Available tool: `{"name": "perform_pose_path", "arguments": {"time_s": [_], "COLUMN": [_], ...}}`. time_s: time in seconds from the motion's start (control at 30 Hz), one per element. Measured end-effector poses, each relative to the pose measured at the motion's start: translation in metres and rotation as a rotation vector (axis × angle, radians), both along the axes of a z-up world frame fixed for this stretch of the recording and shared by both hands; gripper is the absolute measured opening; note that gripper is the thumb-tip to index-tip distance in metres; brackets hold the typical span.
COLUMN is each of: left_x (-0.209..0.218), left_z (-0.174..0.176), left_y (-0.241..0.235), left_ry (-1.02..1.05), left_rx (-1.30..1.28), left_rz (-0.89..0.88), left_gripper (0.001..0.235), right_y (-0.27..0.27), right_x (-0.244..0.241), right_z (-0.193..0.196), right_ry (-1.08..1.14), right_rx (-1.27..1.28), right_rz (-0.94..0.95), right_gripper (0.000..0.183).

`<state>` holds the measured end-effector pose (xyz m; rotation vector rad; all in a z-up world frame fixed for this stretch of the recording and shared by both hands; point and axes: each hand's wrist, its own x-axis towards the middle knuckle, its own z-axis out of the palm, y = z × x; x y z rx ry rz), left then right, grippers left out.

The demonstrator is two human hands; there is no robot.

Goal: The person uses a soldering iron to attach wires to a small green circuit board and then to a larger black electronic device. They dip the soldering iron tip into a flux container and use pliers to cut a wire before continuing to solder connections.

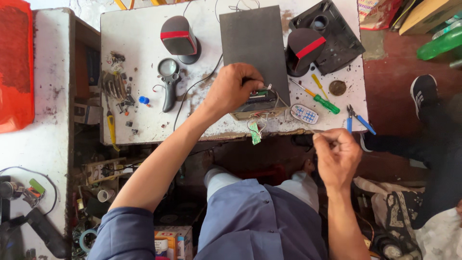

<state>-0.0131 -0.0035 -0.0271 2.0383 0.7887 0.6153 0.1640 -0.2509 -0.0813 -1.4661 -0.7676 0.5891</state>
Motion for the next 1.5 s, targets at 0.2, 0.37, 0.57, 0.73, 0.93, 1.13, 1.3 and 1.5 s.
{"name": "perform_pose_path", "arguments": {"time_s": [0.2,0.37,0.57,0.73,0.93,1.13,1.3,1.5], "left_x": [0.007,0.011,0.011,0.002,-0.039,-0.061,-0.074,-0.102], "left_z": [-0.009,-0.011,-0.014,-0.022,-0.065,-0.115,-0.144,-0.186], "left_y": [0.004,0.001,-0.007,-0.024,-0.086,-0.142,-0.160,-0.175], "left_ry": [0.053,0.016,-0.084,-0.207,-0.481,-0.382,-0.359,-0.321], "left_rx": [-0.109,-0.126,-0.021,0.546,0.696,0.602,0.344,0.188], "left_rz": [0.088,0.136,0.154,0.228,0.427,0.155,0.311,0.393], "left_gripper": [0.010,0.014,0.016,0.019,0.024,0.026,0.019,0.013], "right_y": [-0.007,0.016,0.034,0.039,0.025,0.021,0.005,-0.021], "right_x": [-0.046,-0.064,-0.064,-0.065,-0.047,-0.032,-0.018,-0.018], "right_z": [-0.024,-0.072,-0.105,-0.115,-0.128,-0.131,-0.125,-0.153], "right_ry": [0.305,0.770,0.588,0.417,0.337,0.318,0.425,-0.066], "right_rx": [-0.194,-0.115,-0.074,0.048,0.238,0.301,0.233,0.030], "right_rz": [0.154,0.165,0.169,0.193,0.330,0.435,0.327,0.046], "right_gripper": [0.005,0.007,0.006,0.004,0.003,0.007,0.019,0.027]}}
